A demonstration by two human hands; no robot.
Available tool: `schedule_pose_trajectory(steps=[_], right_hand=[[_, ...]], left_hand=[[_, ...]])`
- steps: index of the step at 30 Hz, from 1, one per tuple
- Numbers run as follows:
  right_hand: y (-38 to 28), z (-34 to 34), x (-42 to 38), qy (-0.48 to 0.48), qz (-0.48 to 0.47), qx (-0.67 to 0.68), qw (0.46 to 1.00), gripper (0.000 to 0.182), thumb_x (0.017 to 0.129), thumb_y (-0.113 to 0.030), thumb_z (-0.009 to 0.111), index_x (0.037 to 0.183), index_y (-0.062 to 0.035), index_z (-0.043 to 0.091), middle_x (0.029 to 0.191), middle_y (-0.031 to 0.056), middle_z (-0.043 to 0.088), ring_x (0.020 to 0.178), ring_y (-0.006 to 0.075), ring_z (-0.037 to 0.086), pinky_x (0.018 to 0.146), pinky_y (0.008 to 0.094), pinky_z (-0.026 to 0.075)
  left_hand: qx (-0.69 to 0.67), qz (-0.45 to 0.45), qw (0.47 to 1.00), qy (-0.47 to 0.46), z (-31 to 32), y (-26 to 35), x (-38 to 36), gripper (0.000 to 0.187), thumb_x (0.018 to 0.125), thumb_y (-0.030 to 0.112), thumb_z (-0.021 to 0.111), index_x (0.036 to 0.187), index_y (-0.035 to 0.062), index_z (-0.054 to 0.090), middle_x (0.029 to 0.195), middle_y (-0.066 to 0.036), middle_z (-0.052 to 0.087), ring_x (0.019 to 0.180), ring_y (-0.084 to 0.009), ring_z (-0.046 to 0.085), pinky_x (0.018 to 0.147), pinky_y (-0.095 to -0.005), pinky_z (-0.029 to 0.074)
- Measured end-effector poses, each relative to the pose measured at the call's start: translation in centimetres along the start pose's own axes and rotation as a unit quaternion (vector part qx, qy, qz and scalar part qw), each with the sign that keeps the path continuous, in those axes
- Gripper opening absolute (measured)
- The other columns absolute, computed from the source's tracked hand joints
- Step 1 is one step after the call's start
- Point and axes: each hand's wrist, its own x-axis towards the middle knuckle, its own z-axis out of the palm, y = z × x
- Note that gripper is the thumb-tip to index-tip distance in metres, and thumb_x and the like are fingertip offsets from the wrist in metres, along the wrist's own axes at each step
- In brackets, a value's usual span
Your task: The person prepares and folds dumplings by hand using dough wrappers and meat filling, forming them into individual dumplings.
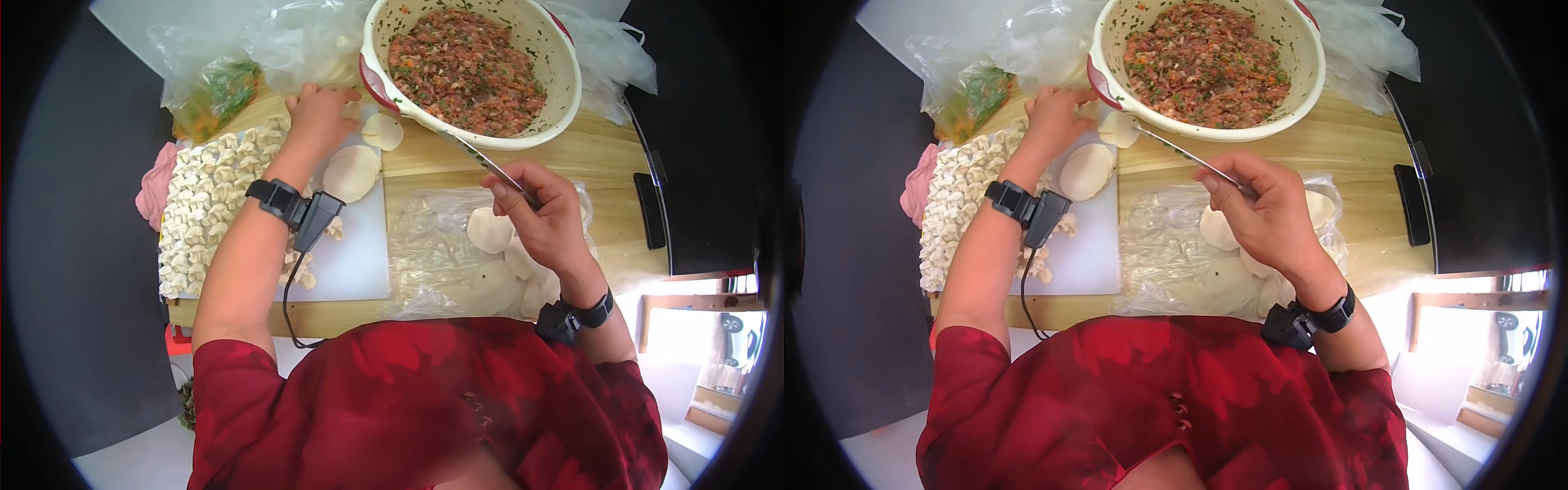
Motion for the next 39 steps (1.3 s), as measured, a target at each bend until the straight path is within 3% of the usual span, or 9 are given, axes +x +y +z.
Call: schedule_pose_trajectory(steps=[11, 13, 17, 19, 23, 25, 29, 35, 39], right_hand=[[0.0, -0.4, -0.1, 0.019, 0.012, -0.013, 1.0, 0.01, 0.093, -0.008, 0.062, 0.098, 0.0006, 0.065, 0.074, -0.0033, 0.059, 0.069, 0.0032, 0.052, 0.062, 0.0196, 0.044], [0.3, -0.5, -0.1, 0.025, 0.002, -0.003, 1.0, 0.01, 0.093, -0.008, 0.062, 0.098, 0.0005, 0.065, 0.073, -0.0032, 0.059, 0.068, 0.0031, 0.051, 0.062, 0.0194, 0.043], [0.3, -0.9, -0.2, 0.039, 0.008, -0.003, 0.999, 0.008, 0.093, -0.006, 0.061, 0.097, 0.0003, 0.065, 0.072, -0.0033, 0.059, 0.067, 0.0031, 0.051, 0.061, 0.0188, 0.043], [0.5, -1.0, -0.2, 0.047, -0.002, 0.005, 0.999, 0.009, 0.093, -0.006, 0.061, 0.097, 0.0002, 0.065, 0.071, -0.0035, 0.058, 0.066, 0.003, 0.051, 0.06, 0.0186, 0.042], [0.9, -1.5, -0.3, 0.065, -0.004, -0.008, 0.998, 0.01, 0.093, -0.008, 0.06, 0.098, -0.0004, 0.066, 0.069, -0.0038, 0.058, 0.064, 0.0029, 0.051, 0.059, 0.0178, 0.041], [0.9, -1.7, -0.3, 0.074, -0.005, -0.018, 0.997, 0.011, 0.093, -0.009, 0.061, 0.098, -0.0005, 0.066, 0.069, -0.0037, 0.058, 0.064, 0.0028, 0.051, 0.059, 0.0177, 0.041], [1.1, -2.1, -0.1, 0.064, -0.011, 0.009, 0.998, 0.013, 0.094, -0.009, 0.06, 0.1, 0.0002, 0.065, 0.072, -0.0028, 0.06, 0.067, 0.0028, 0.053, 0.061, 0.0188, 0.043], [1.0, -1.9, 0.0, 0.062, -0.019, 0.025, 0.998, 0.013, 0.094, -0.009, 0.061, 0.101, 0.0008, 0.065, 0.077, -0.0024, 0.062, 0.07, 0.0036, 0.055, 0.065, 0.0196, 0.047], [1.2, -3.2, 0.3, 0.054, -0.014, 0.017, 0.998, 0.014, 0.094, -0.011, 0.062, 0.101, 0.0, 0.065, 0.078, -0.0025, 0.062, 0.07, 0.0039, 0.055, 0.066, 0.0197, 0.047]], left_hand=[[-0.006, 0.012, 0.999, -0.051, 0.7, -0.1, 1.0, 0.029, 0.077, 0.008, 0.069, 0.104, 0.0165, 0.072, 0.094, -0.008, 0.07, 0.098, -0.0275, 0.06, 0.092, -0.0435, 0.033], [-0.129, -0.006, 0.992, 0.012, 0.9, -0.2, 1.1, 0.033, 0.078, 0.004, 0.068, 0.109, 0.0153, 0.071, 0.093, -0.01, 0.068, 0.086, -0.0255, 0.063, 0.079, -0.0405, 0.048], [-0.178, 0.021, 0.979, 0.099, 0.9, -1.6, 2.5, 0.031, 0.081, 0.001, 0.066, 0.11, 0.0124, 0.069, 0.09, -0.007, 0.068, 0.078, -0.02, 0.064, 0.07, -0.0319, 0.051], [-0.242, -0.039, 0.966, 0.078, 0.5, -2.1, 2.9, 0.029, 0.082, 0.0, 0.065, 0.109, 0.0101, 0.068, 0.089, -0.004, 0.068, 0.076, -0.0132, 0.062, 0.064, -0.0278, 0.05], [-0.332, -0.068, 0.941, 0.004, -0.4, -2.6, 2.3, 0.029, 0.08, 0.005, 0.068, 0.109, 0.0077, 0.068, 0.093, -0.01, 0.068, 0.078, -0.0174, 0.065, 0.068, -0.0304, 0.053], [-0.433, -0.074, 0.883, -0.164, -2.3, -0.8, 0.7, 0.029, 0.078, 0.006, 0.07, 0.107, 0.0027, 0.068, 0.089, -0.008, 0.066, 0.075, -0.0133, 0.064, 0.066, -0.0277, 0.053], [-0.412, -0.018, 0.855, -0.315, -3.2, 4.4, -3.0, 0.03, 0.075, 0.007, 0.072, 0.104, 0.0017, 0.065, 0.088, -0.003, 0.065, 0.076, -0.0091, 0.062, 0.067, -0.0236, 0.05], [-0.353, 0.111, 0.873, -0.316, -1.0, 9.1, -6.4, 0.029, 0.076, 0.008, 0.072, 0.104, 0.0019, 0.065, 0.085, -0.004, 0.064, 0.069, -0.0097, 0.061, 0.063, -0.0242, 0.05], [-0.387, 0.012, 0.887, -0.252, -2.6, 8.6, -6.2, 0.018, 0.078, 0.008, 0.073, 0.094, 0.0016, 0.068, 0.079, -0.003, 0.066, 0.066, -0.0083, 0.059, 0.059, -0.0234, 0.048]])
